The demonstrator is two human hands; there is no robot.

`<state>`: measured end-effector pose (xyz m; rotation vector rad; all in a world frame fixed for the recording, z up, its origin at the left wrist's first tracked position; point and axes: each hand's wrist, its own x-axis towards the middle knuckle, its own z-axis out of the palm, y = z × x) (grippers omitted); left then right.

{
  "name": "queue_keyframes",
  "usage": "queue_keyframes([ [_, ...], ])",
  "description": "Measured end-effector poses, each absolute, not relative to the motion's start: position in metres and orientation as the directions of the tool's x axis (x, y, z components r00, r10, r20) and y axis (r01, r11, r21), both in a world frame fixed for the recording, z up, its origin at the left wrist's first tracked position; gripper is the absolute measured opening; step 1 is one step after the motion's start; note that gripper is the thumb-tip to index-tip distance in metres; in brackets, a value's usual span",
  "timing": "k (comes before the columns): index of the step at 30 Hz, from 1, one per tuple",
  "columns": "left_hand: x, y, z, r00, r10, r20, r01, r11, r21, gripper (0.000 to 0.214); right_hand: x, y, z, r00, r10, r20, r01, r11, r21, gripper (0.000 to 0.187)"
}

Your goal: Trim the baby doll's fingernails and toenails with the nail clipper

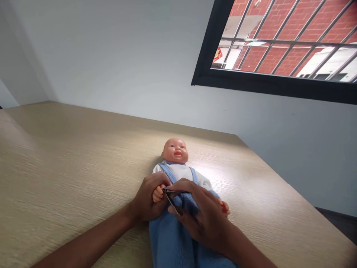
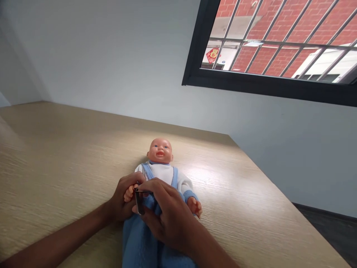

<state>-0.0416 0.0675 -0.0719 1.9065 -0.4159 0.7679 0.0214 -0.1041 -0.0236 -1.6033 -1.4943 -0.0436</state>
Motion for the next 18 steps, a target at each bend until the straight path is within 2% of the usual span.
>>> queue_keyframes([
  [6, -0.042, 0.067, -0.073, 0.730, 0.045, 0.682, -0.599, -0.438, 0.670, 0.027, 0.015, -0.105, -0.004, 0.244, 0.846, 0.473, 0.825, 0.075, -0.559, 0.020],
  [10, -0.042, 0.067, -0.073, 0.720, 0.050, 0.692, -0.604, -0.446, 0.661, 0.030, 0.014, -0.104, 0.010, 0.222, 0.879, 0.423, 0.857, 0.031, -0.514, 0.027],
  [13, -0.041, 0.067, -0.073, 0.710, 0.059, 0.701, -0.603, -0.464, 0.649, 0.029, 0.014, -0.102, 0.017, 0.137, 0.892, 0.430, 0.906, 0.062, -0.418, 0.024],
  [16, -0.041, 0.067, -0.074, 0.697, 0.050, 0.716, -0.612, -0.479, 0.629, 0.025, 0.016, -0.103, 0.020, 0.010, 0.903, 0.429, 0.959, 0.113, -0.261, 0.020],
  [18, -0.041, 0.068, -0.074, 0.682, 0.041, 0.730, -0.621, -0.493, 0.609, 0.020, 0.019, -0.108, 0.020, 0.001, 0.915, 0.403, 0.966, 0.104, -0.237, 0.021],
])
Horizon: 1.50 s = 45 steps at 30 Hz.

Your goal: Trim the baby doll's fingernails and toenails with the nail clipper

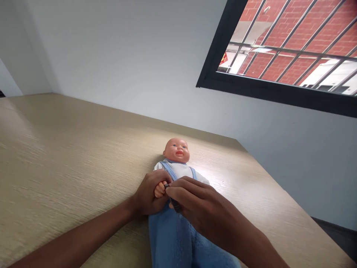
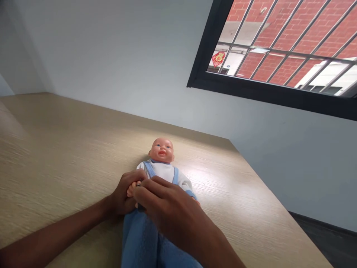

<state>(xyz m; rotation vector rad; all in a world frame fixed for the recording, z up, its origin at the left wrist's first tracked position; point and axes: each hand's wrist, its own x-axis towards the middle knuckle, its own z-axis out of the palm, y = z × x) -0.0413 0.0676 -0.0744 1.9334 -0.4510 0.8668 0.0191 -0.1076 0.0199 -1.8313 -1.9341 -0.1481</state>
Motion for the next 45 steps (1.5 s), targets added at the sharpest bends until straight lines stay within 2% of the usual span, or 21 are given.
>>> queue_keyframes([
  [5, -0.044, 0.068, -0.075, 0.615, 0.041, 0.788, -0.651, -0.537, 0.536, 0.011, 0.033, -0.123, 0.015, 0.184, 0.930, 0.318, 0.882, -0.013, -0.471, 0.041],
  [8, -0.045, 0.067, -0.075, 0.591, 0.025, 0.806, -0.671, -0.540, 0.508, 0.011, 0.036, -0.123, 0.013, 0.180, 0.939, 0.294, 0.867, -0.010, -0.499, 0.044],
  [12, -0.045, 0.067, -0.075, 0.588, 0.019, 0.808, -0.677, -0.534, 0.506, 0.014, 0.033, -0.117, 0.014, 0.148, 0.944, 0.295, 0.881, 0.010, -0.474, 0.038],
  [16, -0.044, 0.067, -0.074, 0.603, 0.010, 0.798, -0.675, -0.528, 0.516, 0.015, 0.029, -0.115, 0.018, 0.044, 0.934, 0.355, 0.914, 0.105, -0.391, 0.031],
  [22, -0.043, 0.068, -0.073, 0.604, 0.004, 0.797, -0.681, -0.516, 0.519, 0.013, 0.020, -0.115, 0.024, -0.098, 0.902, 0.421, 0.971, 0.180, -0.158, 0.027],
  [27, -0.043, 0.068, -0.074, 0.608, 0.007, 0.794, -0.686, -0.498, 0.530, 0.010, 0.008, -0.115, 0.027, -0.130, 0.921, 0.367, 0.990, 0.141, -0.003, 0.031],
  [30, -0.043, 0.068, -0.076, 0.613, 0.011, 0.790, -0.684, -0.493, 0.538, 0.014, -0.003, -0.112, 0.025, -0.124, 0.906, 0.404, 0.992, 0.098, 0.084, 0.027],
  [35, -0.043, 0.068, -0.077, 0.637, 0.023, 0.770, -0.655, -0.510, 0.558, 0.019, -0.010, -0.108, 0.024, -0.161, 0.892, 0.421, 0.980, 0.094, 0.176, 0.032],
  [37, -0.043, 0.068, -0.075, 0.631, 0.019, 0.775, -0.658, -0.516, 0.548, 0.020, -0.005, -0.110, 0.024, -0.134, 0.897, 0.421, 0.990, 0.100, 0.102, 0.028],
  [39, -0.044, 0.068, -0.073, 0.616, 0.011, 0.788, -0.668, -0.523, 0.530, 0.019, 0.005, -0.114, 0.023, -0.018, 0.902, 0.431, 0.993, 0.066, -0.097, 0.021],
  [42, -0.043, 0.068, -0.072, 0.603, 0.001, 0.798, -0.673, -0.536, 0.509, 0.016, 0.018, -0.121, 0.019, 0.179, 0.914, 0.363, 0.919, -0.024, -0.394, 0.028],
  [45, -0.042, 0.068, -0.073, 0.593, -0.001, 0.805, -0.677, -0.542, 0.498, 0.017, 0.022, -0.125, 0.015, 0.243, 0.938, 0.247, 0.881, -0.107, -0.460, 0.036],
])
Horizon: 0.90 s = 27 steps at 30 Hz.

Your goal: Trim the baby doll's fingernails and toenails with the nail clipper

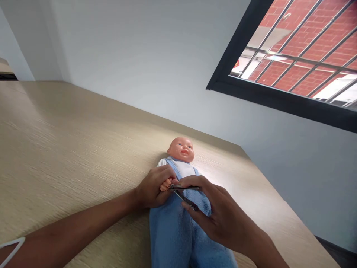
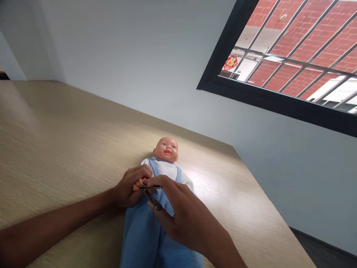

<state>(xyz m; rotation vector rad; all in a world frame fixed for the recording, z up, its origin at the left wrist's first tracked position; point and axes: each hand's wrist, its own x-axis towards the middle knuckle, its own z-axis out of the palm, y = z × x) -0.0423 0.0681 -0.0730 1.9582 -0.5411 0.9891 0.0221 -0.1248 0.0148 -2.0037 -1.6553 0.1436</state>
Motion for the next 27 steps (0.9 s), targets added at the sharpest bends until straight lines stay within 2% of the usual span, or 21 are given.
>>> queue_keyframes([
  [3, -0.041, 0.069, -0.075, 0.588, -0.001, 0.809, -0.680, -0.541, 0.494, 0.016, 0.022, -0.124, 0.013, 0.234, 0.948, 0.215, 0.902, -0.130, -0.412, 0.038],
  [14, -0.041, 0.067, -0.075, 0.591, 0.018, 0.806, -0.681, -0.524, 0.511, 0.011, 0.021, -0.119, 0.022, 0.018, 0.935, 0.355, 0.965, 0.077, -0.250, 0.022],
  [18, -0.042, 0.067, -0.075, 0.590, 0.019, 0.807, -0.685, -0.517, 0.513, 0.009, 0.015, -0.120, 0.025, -0.074, 0.918, 0.389, 0.979, 0.141, -0.147, 0.021],
  [21, -0.042, 0.067, -0.076, 0.598, 0.024, 0.801, -0.680, -0.513, 0.524, 0.009, 0.009, -0.119, 0.027, -0.142, 0.907, 0.395, 0.985, 0.170, -0.035, 0.028],
  [27, -0.042, 0.067, -0.077, 0.609, 0.038, 0.792, -0.668, -0.514, 0.538, 0.011, -0.002, -0.115, 0.032, -0.208, 0.874, 0.438, 0.977, 0.163, 0.138, 0.030],
])
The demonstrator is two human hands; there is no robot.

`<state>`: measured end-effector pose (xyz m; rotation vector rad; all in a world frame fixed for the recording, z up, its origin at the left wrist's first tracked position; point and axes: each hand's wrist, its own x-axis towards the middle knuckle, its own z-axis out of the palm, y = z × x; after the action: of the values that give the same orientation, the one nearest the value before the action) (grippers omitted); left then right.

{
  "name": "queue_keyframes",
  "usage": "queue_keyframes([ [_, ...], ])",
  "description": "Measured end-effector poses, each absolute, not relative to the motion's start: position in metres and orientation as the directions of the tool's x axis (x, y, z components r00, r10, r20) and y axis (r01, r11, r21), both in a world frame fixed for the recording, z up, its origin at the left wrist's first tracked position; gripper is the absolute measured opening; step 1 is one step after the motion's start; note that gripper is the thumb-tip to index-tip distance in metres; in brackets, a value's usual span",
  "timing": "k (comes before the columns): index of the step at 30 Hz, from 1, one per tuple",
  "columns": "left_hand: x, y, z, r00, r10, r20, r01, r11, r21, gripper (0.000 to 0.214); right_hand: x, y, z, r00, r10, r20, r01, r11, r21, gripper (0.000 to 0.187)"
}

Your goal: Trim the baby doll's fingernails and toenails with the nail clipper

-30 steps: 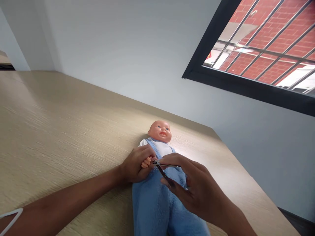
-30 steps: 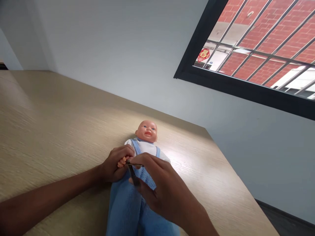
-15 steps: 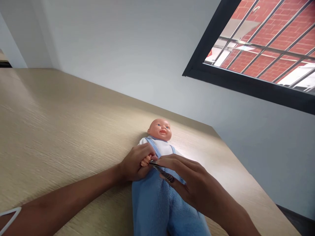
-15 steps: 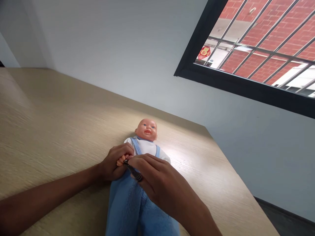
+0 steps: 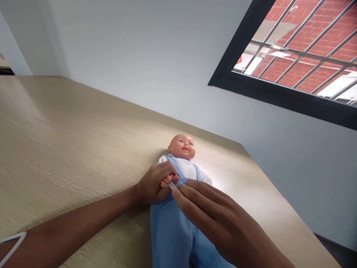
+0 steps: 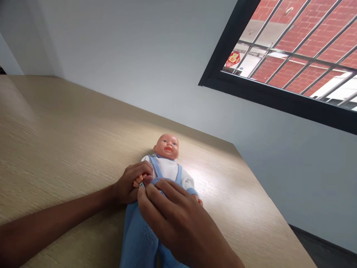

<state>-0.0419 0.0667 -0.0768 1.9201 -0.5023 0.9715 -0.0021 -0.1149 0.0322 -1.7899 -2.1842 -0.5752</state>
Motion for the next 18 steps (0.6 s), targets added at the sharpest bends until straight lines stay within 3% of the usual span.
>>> queue_keyframes([
  [6, -0.042, 0.067, -0.076, 0.619, 0.038, 0.785, -0.662, -0.513, 0.547, 0.012, -0.006, -0.115, 0.033, -0.226, 0.867, 0.444, 0.963, 0.131, 0.234, 0.034],
  [9, -0.042, 0.068, -0.076, 0.626, 0.037, 0.779, -0.658, -0.511, 0.553, 0.013, -0.003, -0.118, 0.030, -0.208, 0.879, 0.428, 0.974, 0.144, 0.178, 0.033],
  [11, -0.042, 0.067, -0.076, 0.631, 0.039, 0.775, -0.654, -0.510, 0.558, 0.014, 0.003, -0.120, 0.026, -0.124, 0.888, 0.443, 0.992, 0.124, 0.030, 0.025],
  [13, -0.043, 0.066, -0.074, 0.641, 0.051, 0.766, -0.643, -0.510, 0.572, 0.017, 0.011, -0.122, 0.021, 0.038, 0.888, 0.458, 0.976, 0.064, -0.207, 0.022],
  [16, -0.045, 0.063, -0.069, 0.672, 0.111, 0.732, -0.592, -0.514, 0.621, 0.019, 0.020, -0.120, 0.013, 0.267, 0.859, 0.437, 0.807, 0.049, -0.589, 0.025],
  [18, -0.045, 0.062, -0.066, 0.691, 0.155, 0.706, -0.555, -0.513, 0.655, 0.019, 0.023, -0.115, 0.007, 0.332, 0.845, 0.418, 0.654, 0.113, -0.748, 0.024],
])
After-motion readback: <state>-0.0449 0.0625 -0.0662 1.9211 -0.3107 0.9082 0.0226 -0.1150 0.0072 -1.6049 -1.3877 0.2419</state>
